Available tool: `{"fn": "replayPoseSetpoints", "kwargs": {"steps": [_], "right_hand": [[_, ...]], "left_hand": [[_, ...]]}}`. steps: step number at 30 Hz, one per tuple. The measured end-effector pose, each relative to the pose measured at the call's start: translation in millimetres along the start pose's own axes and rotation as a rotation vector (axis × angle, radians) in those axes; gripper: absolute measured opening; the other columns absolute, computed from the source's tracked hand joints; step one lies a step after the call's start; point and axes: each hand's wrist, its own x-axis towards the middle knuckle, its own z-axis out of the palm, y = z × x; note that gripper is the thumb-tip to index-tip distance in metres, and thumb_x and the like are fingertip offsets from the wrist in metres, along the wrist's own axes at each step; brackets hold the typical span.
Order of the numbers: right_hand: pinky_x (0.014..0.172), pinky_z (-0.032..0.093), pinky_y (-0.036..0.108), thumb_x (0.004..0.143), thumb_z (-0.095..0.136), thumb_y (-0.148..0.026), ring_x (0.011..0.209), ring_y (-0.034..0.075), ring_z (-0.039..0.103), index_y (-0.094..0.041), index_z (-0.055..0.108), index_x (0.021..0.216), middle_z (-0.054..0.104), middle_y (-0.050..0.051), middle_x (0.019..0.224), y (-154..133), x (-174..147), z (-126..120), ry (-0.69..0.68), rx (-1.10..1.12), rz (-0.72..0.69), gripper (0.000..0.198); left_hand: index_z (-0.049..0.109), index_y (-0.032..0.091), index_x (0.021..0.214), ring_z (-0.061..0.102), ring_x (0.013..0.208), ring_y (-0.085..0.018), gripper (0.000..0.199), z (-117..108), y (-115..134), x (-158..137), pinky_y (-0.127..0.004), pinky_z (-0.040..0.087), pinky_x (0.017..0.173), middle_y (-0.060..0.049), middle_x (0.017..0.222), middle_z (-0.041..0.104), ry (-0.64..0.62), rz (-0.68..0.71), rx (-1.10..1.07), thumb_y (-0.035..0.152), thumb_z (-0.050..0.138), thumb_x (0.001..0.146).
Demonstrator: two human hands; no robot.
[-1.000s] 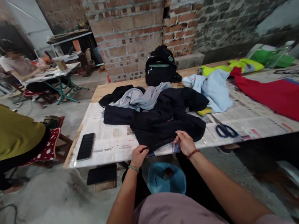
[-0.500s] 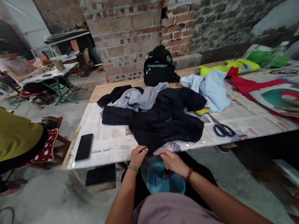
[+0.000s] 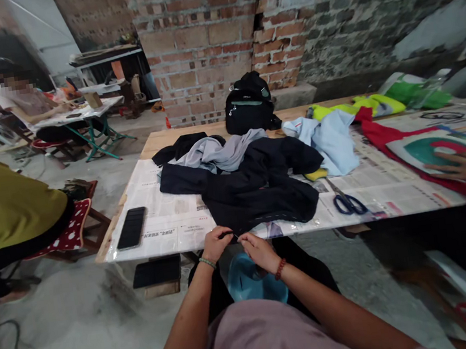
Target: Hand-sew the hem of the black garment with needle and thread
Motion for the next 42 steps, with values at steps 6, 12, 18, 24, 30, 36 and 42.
{"fn": "replayPoseSetpoints", "kwargs": {"steps": [6,12,18,24,30,36,42], "right_hand": [[0.045,0.032,0.020,0.079,0.037,-0.029,0.046,0.010,0.042,-0.018,0.055,0.083,0.044,-0.005,0.048,1.4,2.8,3.2,0.019,-0.051,0.008,0.022],[0.048,0.032,0.021,0.078,0.036,-0.028,0.049,0.011,0.043,-0.020,0.050,0.070,0.045,-0.005,0.049,-2.5,6.4,11.1,0.073,-0.116,0.032,0.018],[0.054,0.034,0.023,0.079,0.034,-0.028,0.056,0.013,0.047,-0.020,0.048,0.072,0.049,-0.002,0.057,0.4,8.2,20.8,0.167,-0.178,-0.008,0.017],[0.059,0.034,0.024,0.079,0.032,-0.025,0.062,0.014,0.048,-0.020,0.047,0.072,0.051,0.000,0.064,-1.7,11.8,26.6,0.223,-0.245,0.027,0.017],[0.056,0.035,0.023,0.078,0.033,-0.026,0.059,0.013,0.048,-0.019,0.046,0.072,0.050,-0.001,0.060,-3.3,15.6,26.3,0.200,-0.207,0.023,0.016],[0.042,0.032,0.021,0.077,0.037,-0.033,0.039,0.009,0.043,-0.019,0.048,0.073,0.051,-0.003,0.053,-3.1,4.9,22.9,0.130,-0.054,0.169,0.019],[0.048,0.034,0.020,0.076,0.038,-0.029,0.050,0.011,0.047,-0.019,0.047,0.061,0.050,-0.003,0.052,0.7,9.9,23.1,0.226,-0.144,0.064,0.020]], "left_hand": [[0.065,0.019,0.076,0.056,0.068,-0.010,0.011,0.3,3.9,-1.0,-0.021,0.046,0.063,0.000,0.074,0.061,0.003,0.039,0.014,0.018,0.058,0.068],[0.065,0.019,0.073,0.056,0.071,-0.011,0.010,1.3,5.9,-1.4,-0.023,0.046,0.068,0.001,0.074,0.062,0.012,0.067,0.049,0.015,0.058,0.067],[0.065,0.019,0.070,0.057,0.069,-0.012,0.008,2.1,7.1,-1.2,-0.024,0.046,0.067,0.000,0.071,0.062,0.033,0.046,0.053,0.014,0.060,0.066],[0.066,0.019,0.069,0.057,0.069,-0.012,0.009,3.1,4.6,-1.1,-0.024,0.046,0.067,0.000,0.070,0.063,-0.012,0.091,0.062,0.013,0.061,0.066],[0.066,0.019,0.072,0.057,0.071,-0.011,0.011,3.3,1.5,-0.8,-0.023,0.045,0.068,0.000,0.073,0.063,-0.019,0.154,0.043,0.011,0.060,0.067],[0.065,0.019,0.074,0.056,0.072,-0.011,0.012,4.4,4.0,-1.5,-0.023,0.045,0.068,0.000,0.076,0.063,0.059,0.121,0.057,0.011,0.059,0.067],[0.065,0.019,0.076,0.057,0.074,-0.011,0.013,3.9,3.3,-1.2,-0.023,0.046,0.069,0.000,0.078,0.063,0.025,0.135,0.049,0.012,0.059,0.068]]}}
